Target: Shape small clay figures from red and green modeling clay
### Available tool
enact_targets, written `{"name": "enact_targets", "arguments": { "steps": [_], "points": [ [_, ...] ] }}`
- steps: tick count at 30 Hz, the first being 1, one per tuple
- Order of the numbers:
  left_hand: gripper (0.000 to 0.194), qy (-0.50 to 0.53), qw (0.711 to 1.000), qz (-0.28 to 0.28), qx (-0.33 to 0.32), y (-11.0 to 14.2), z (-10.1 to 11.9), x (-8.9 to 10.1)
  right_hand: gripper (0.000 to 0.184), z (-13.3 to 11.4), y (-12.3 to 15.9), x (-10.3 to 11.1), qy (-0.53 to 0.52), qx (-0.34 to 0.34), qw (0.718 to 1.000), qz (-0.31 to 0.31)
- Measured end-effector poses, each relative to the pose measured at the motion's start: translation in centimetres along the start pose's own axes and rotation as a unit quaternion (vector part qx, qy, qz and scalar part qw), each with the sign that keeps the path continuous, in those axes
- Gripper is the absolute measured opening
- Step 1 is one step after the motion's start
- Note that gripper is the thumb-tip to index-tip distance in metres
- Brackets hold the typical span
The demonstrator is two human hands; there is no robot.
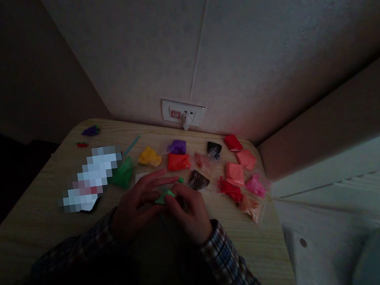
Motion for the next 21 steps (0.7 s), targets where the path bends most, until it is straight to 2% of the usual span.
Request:
{"name": "enact_targets", "arguments": {
  "steps": [2, 4, 9, 14, 17, 21],
  "points": [
    [0.030, -0.060, 0.997, 0.033, 0.018, -0.4, 0.0, 0.4, 0.032, -0.2, 0.0, 0.2, 0.006, 0.008, 1.000, 0.015],
    [0.020, -0.106, 0.994, 0.032, 0.021, -0.7, 0.0, 0.7, 0.032, -0.3, 0.0, 0.2, 0.014, 0.012, 1.000, 0.020],
    [0.028, -0.048, 0.997, -0.031, 0.057, -0.8, -0.1, 0.7, 0.031, -0.6, 0.1, 0.1, 0.065, 0.045, 0.996, 0.034],
    [0.036, 0.033, 0.992, -0.001, 0.121, -1.0, -0.2, 1.1, 0.035, -0.8, 0.0, 0.0, 0.024, 0.065, 0.998, -0.012],
    [0.035, 0.034, 0.994, 0.015, 0.099, -1.1, -0.1, 1.4, 0.037, -0.4, -0.1, 0.0, -0.021, 0.054, 0.997, -0.050],
    [0.032, -0.011, 0.998, -0.004, 0.054, -1.1, 0.1, 1.2, 0.034, 0.3, -0.2, -0.1, -0.044, 0.022, 0.997, -0.057]
  ]
}}
Point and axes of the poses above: each hand's wrist, its own y-axis away from the middle knuckle, its own x-axis out of the back of the hand, z = x × y, the point moved 2 cm from there along -y, towards the middle knuckle, and after that the axes turned 2 degrees about -z, right-handed, at the moved point
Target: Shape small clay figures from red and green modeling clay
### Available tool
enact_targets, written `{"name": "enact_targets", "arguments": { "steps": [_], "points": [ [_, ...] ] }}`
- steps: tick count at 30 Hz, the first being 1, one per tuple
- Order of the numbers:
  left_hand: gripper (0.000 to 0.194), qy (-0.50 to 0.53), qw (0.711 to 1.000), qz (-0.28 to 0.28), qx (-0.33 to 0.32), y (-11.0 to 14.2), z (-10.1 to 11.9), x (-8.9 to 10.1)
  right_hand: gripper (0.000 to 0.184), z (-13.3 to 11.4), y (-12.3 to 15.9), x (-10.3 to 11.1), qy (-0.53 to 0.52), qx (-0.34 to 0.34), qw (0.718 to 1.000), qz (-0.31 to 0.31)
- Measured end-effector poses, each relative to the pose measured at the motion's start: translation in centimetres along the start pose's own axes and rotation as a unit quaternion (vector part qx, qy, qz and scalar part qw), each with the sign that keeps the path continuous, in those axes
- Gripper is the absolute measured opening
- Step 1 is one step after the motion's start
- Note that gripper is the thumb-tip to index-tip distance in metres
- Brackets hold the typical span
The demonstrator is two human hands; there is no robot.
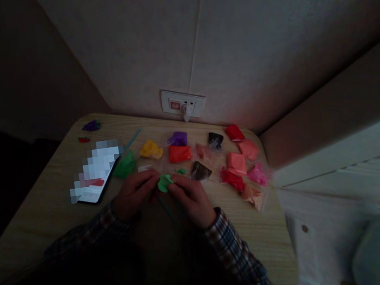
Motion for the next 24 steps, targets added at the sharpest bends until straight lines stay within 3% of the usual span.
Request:
{"name": "enact_targets", "arguments": {
  "steps": [6, 10, 13, 18, 20, 24],
  "points": [
    [0.027, -0.081, 0.995, -0.015, -0.059, 0.2, 0.1, -0.1, 0.030, -0.2, -0.1, -0.1, 0.059, 0.023, 0.998, 0.016],
    [0.023, -0.115, 0.992, -0.016, -0.039, 0.1, 0.1, 0.1, 0.034, -0.6, -0.1, 0.0, 0.106, 0.033, 0.994, 0.008],
    [0.027, -0.117, 0.993, -0.015, -0.031, 0.2, 0.2, 0.2, 0.036, -0.8, -0.1, 0.0, 0.085, 0.042, 0.995, -0.015],
    [0.028, -0.204, 0.975, 0.031, -0.086, 0.4, 0.1, 0.3, 0.034, -0.5, -0.2, -0.2, 0.018, 0.024, 0.998, -0.052],
    [0.031, -0.213, 0.970, 0.017, -0.114, 0.3, -0.3, 0.1, 0.032, -0.1, -0.3, -0.3, 0.022, 0.021, 0.999, -0.040],
    [0.042, -0.205, 0.967, -0.037, -0.149, 0.4, -1.0, -0.3, 0.026, 0.6, -0.4, 0.0, 0.118, 0.011, 0.992, 0.047]
  ]
}}
Point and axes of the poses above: each hand's wrist, its own y-axis away from the middle knuckle, its own x-axis out of the back of the hand, z = x × y, the point moved 2 cm from there along -y, towards the middle knuckle, and after that the axes turned 2 degrees about -z, right-handed, at the moved point
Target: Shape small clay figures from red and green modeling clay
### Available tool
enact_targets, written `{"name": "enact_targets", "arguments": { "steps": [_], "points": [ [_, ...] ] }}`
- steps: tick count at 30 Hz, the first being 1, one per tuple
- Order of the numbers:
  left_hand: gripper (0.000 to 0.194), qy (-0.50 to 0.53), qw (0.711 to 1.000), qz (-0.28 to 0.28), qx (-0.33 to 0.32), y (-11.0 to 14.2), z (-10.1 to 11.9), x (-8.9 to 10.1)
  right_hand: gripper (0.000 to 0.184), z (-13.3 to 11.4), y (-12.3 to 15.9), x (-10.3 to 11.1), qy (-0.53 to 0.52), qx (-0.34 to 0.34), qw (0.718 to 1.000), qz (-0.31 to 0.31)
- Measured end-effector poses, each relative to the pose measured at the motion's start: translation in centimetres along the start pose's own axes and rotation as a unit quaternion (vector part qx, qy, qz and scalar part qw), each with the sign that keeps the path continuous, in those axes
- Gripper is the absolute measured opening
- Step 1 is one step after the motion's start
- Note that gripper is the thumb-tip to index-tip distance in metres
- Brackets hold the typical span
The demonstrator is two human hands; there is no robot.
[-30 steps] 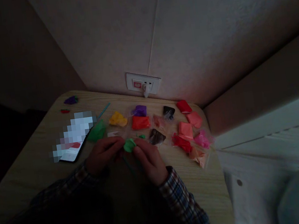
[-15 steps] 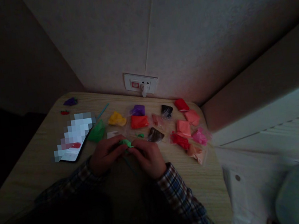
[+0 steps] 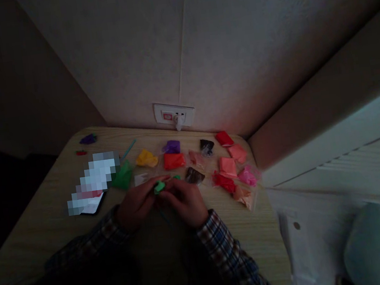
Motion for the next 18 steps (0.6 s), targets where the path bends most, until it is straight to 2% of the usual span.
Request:
{"name": "enact_targets", "arguments": {
  "steps": [3, 6, 9, 14, 18],
  "points": [
    [0.049, 0.035, 0.999, -0.026, -0.018, 0.17, 0.07, -0.27, 0.025, 0.21, 0.19, -0.04, 0.130, 0.022, 0.991, 0.029],
    [0.043, 0.064, 0.998, -0.013, 0.027, 0.10, 0.09, -0.36, 0.021, 0.14, 0.36, -0.30, 0.210, 0.061, 0.975, 0.026],
    [0.040, 0.068, 0.995, -0.007, 0.071, -0.11, 0.05, -0.55, 0.018, 0.06, 0.44, -0.60, 0.242, 0.087, 0.966, 0.015],
    [0.041, 0.098, 0.992, -0.016, 0.082, -0.27, 0.14, -0.69, 0.025, -0.17, 0.54, -0.71, 0.259, 0.137, 0.956, -0.001],
    [0.035, 0.142, 0.985, 0.009, 0.093, -0.26, 0.12, -0.58, 0.027, -0.47, 0.75, -0.45, 0.256, 0.182, 0.949, 0.016]
  ]
}}
Point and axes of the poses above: each hand's wrist, its own y-axis away from the middle knuckle, its own x-axis out of the back of the hand, z = x × y, the point moved 2 cm from there along -y, towards the middle knuckle, and after that the axes turned 2 degrees about -z, right-handed, at the moved point
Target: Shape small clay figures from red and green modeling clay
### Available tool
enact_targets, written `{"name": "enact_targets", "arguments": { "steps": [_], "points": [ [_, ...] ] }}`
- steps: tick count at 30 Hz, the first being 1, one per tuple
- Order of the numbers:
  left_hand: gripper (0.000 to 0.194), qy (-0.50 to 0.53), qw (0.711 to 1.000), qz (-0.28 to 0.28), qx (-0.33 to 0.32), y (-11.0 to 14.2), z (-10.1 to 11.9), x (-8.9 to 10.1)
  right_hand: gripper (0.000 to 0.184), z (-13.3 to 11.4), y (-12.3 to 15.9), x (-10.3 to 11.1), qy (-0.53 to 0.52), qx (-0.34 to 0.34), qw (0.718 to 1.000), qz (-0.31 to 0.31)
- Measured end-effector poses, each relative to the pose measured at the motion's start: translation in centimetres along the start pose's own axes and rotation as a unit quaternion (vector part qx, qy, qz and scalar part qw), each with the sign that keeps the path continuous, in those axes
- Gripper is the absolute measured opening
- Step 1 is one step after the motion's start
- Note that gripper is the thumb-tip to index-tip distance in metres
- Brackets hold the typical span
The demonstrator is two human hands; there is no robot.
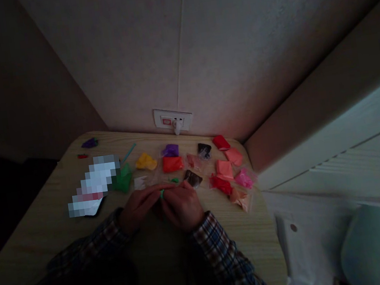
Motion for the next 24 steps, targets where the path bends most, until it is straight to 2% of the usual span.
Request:
{"name": "enact_targets", "arguments": {
  "steps": [2, 5, 7, 9, 12, 15, 20, 24],
  "points": [
    [0.031, 0.050, 0.998, 0.018, 0.031, -0.1, -0.2, 0.1, 0.028, 0.0, 0.0, 0.1, 0.002, 0.005, 1.000, 0.012],
    [0.025, 0.118, 0.988, 0.068, 0.071, -0.3, -0.5, 0.5, 0.020, 0.3, -0.1, 0.3, -0.050, -0.029, 0.998, 0.002],
    [0.022, 0.136, 0.983, 0.111, 0.060, -0.4, -0.5, 0.9, 0.017, 0.4, -0.3, 0.4, -0.120, -0.063, 0.991, -0.017],
    [0.023, 0.147, 0.979, 0.132, 0.045, -0.5, -0.5, 1.2, 0.022, 0.6, -0.4, 0.6, -0.187, -0.095, 0.977, -0.027],
    [0.023, 0.125, 0.983, 0.129, 0.037, -0.4, -0.3, 1.3, 0.030, 0.8, -0.5, 0.8, -0.248, -0.142, 0.958, -0.020],
    [0.022, 0.025, 0.994, 0.107, 0.022, 0.1, 0.1, 0.9, 0.038, 1.0, -0.4, 0.6, -0.256, -0.172, 0.951, -0.021],
    [0.030, -0.165, 0.981, 0.067, -0.081, 0.8, 0.7, 0.4, 0.039, 0.7, -0.5, 0.3, -0.281, -0.189, 0.940, -0.038],
    [0.036, -0.164, 0.982, 0.038, -0.085, 1.0, 0.6, 0.0, 0.042, 0.8, -0.3, 0.6, -0.326, -0.212, 0.921, -0.009]
  ]
}}
Point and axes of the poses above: each hand's wrist, its own y-axis away from the middle knuckle, its own x-axis out of the back of the hand, z = x × y, the point moved 2 cm from there along -y, towards the middle knuckle, and after that the axes turned 2 degrees about -z, right-handed, at the moved point
